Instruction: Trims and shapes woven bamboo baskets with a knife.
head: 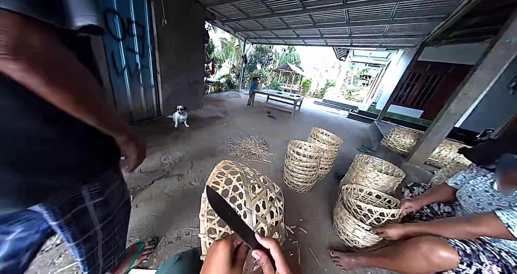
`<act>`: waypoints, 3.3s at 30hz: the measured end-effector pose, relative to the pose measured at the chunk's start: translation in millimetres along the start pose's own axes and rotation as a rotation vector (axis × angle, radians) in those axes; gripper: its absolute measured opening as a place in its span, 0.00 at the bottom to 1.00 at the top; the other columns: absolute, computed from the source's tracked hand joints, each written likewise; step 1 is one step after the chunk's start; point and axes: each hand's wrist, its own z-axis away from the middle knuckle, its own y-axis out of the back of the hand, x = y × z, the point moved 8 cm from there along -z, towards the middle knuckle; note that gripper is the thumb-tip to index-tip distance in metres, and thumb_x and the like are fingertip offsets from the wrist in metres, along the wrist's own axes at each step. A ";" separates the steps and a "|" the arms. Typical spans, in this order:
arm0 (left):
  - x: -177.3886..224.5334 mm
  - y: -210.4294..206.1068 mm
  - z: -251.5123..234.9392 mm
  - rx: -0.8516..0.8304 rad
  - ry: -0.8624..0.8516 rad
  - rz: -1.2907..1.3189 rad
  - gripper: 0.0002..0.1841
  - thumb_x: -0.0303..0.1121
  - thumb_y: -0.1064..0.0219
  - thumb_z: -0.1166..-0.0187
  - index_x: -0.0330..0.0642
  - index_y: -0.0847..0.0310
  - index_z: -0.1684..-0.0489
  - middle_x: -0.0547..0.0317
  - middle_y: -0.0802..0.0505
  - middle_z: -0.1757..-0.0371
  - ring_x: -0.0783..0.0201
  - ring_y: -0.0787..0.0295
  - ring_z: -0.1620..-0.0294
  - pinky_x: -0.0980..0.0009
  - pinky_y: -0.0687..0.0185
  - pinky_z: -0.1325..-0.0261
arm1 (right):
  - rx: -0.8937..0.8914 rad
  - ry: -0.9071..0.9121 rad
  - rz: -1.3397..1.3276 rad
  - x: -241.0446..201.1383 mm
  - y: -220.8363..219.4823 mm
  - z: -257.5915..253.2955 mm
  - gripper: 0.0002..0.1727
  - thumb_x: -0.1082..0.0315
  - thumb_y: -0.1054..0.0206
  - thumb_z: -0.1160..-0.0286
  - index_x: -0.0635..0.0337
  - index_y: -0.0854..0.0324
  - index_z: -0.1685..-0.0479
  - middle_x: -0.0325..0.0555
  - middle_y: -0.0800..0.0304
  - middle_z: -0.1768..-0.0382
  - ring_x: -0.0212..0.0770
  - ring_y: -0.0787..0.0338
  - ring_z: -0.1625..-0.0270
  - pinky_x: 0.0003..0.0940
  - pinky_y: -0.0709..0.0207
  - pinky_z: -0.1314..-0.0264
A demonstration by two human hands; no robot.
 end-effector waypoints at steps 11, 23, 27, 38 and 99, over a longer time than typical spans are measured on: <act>-39.3 44.7 16.8 0.052 0.010 0.265 0.15 0.44 0.37 0.15 0.49 0.15 0.70 0.71 0.17 0.79 0.75 0.22 0.79 0.74 0.25 0.74 | 0.202 -0.355 0.005 71.7 88.3 -0.1 0.27 0.58 0.51 0.07 0.63 0.29 0.17 0.39 0.14 0.72 0.31 0.20 0.79 0.30 0.22 0.77; -34.5 38.2 30.9 0.009 0.000 0.317 0.15 0.42 0.40 0.12 0.44 0.14 0.65 0.68 0.13 0.75 0.76 0.18 0.74 0.75 0.19 0.67 | -0.343 -0.395 -0.975 -23.1 -40.3 -5.5 0.21 0.63 0.48 0.06 0.67 0.28 0.24 0.40 0.15 0.70 0.27 0.20 0.76 0.20 0.22 0.74; -36.5 41.7 33.4 0.051 -0.026 0.296 0.15 0.43 0.38 0.13 0.47 0.15 0.69 0.70 0.16 0.78 0.77 0.21 0.78 0.77 0.23 0.73 | -0.383 -0.410 -0.975 -27.2 -49.4 -15.5 0.21 0.61 0.42 0.09 0.64 0.27 0.25 0.42 0.13 0.65 0.26 0.19 0.75 0.20 0.22 0.74; -30.4 41.0 22.9 -0.013 0.020 0.177 0.15 0.39 0.37 0.13 0.40 0.15 0.68 0.61 0.13 0.78 0.69 0.17 0.77 0.65 0.19 0.69 | -0.385 -0.420 -0.888 -19.0 -52.4 -22.5 0.17 0.65 0.38 0.12 0.64 0.27 0.32 0.41 0.13 0.72 0.28 0.17 0.76 0.23 0.22 0.73; -100.0 114.3 89.4 0.320 0.514 1.262 0.13 0.30 0.47 0.09 0.34 0.15 0.50 0.46 0.06 0.49 0.55 0.08 0.43 0.57 0.13 0.35 | -0.197 -0.163 -0.676 0.0 -69.7 -26.7 0.59 0.57 0.16 0.39 0.69 0.55 0.13 0.34 0.19 0.65 0.27 0.19 0.71 0.20 0.19 0.67</act>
